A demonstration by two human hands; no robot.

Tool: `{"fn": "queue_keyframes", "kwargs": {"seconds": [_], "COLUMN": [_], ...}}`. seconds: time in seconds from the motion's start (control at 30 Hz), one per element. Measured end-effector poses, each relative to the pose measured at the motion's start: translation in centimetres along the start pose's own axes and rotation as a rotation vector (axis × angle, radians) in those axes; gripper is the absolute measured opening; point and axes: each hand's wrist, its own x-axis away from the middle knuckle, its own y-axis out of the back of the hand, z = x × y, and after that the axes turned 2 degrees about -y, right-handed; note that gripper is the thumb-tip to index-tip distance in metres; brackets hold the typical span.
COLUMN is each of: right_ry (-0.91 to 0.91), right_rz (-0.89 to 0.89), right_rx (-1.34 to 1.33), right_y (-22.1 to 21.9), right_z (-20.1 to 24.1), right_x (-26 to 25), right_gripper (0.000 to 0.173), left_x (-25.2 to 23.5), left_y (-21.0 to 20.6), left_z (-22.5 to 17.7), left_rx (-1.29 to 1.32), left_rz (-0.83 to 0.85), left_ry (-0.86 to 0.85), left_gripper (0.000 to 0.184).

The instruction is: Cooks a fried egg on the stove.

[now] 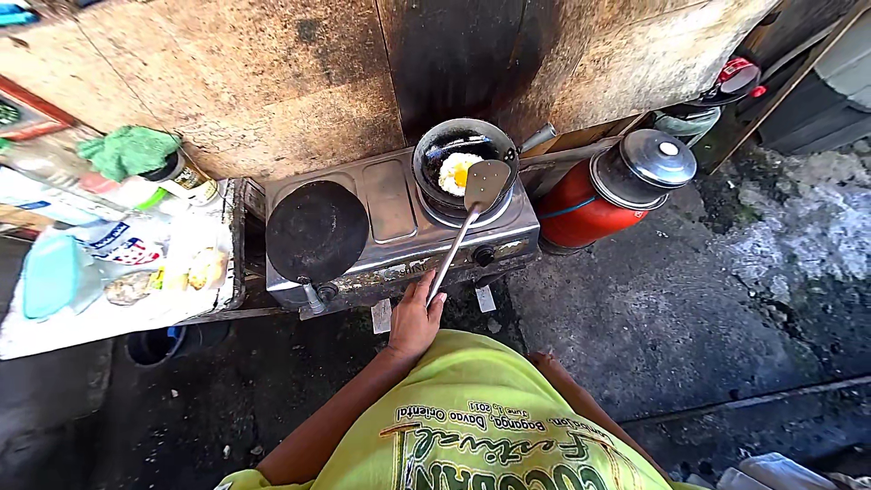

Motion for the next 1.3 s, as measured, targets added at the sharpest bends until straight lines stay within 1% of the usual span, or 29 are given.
{"fn": "queue_keyframes", "kwargs": {"seconds": [0.1,0.17,0.4,0.5,0.7,0.83,1.13,1.3], "right_ry": [-0.047,-0.075,-0.141,-0.125,-0.069,-0.050,-0.063,-0.062], "right_rz": [0.039,0.062,0.086,0.087,0.063,0.083,0.075,0.091], "right_rx": [0.015,0.021,0.005,0.005,0.014,0.034,0.057,0.099], "right_y": [-0.7,-1.7,-2.9,-2.7,-1.1,0.4,-0.3,-0.4], "right_z": [-1.3,-2.9,-5.4,-5.1,-2.6,-0.9,-2.7,-2.5], "right_x": [1.0,0.9,1.0,0.3,-0.3,0.3,-1.4,-1.0], "right_gripper": [0.046,0.047,0.049,0.048,0.046,0.048,0.047,0.049], "left_x": [0.1,0.2,0.2,0.3,1.0,1.4,2.1,2.3], "left_y": [0.3,0.5,1.3,1.4,1.6,1.8,1.9,2.0], "left_z": [-0.1,-0.1,-0.6,-0.7,-0.2,-0.3,0.3,0.6], "left_rx": [-0.023,-0.045,-0.131,-0.135,-0.132,-0.118,-0.095,-0.072], "left_rz": [0.023,0.033,0.156,0.168,0.142,0.123,0.050,0.007], "left_ry": [0.024,0.045,0.209,0.249,0.284,0.313,0.352,0.349], "left_gripper": [0.048,0.045,0.046,0.047,0.047,0.048,0.048,0.048]}}
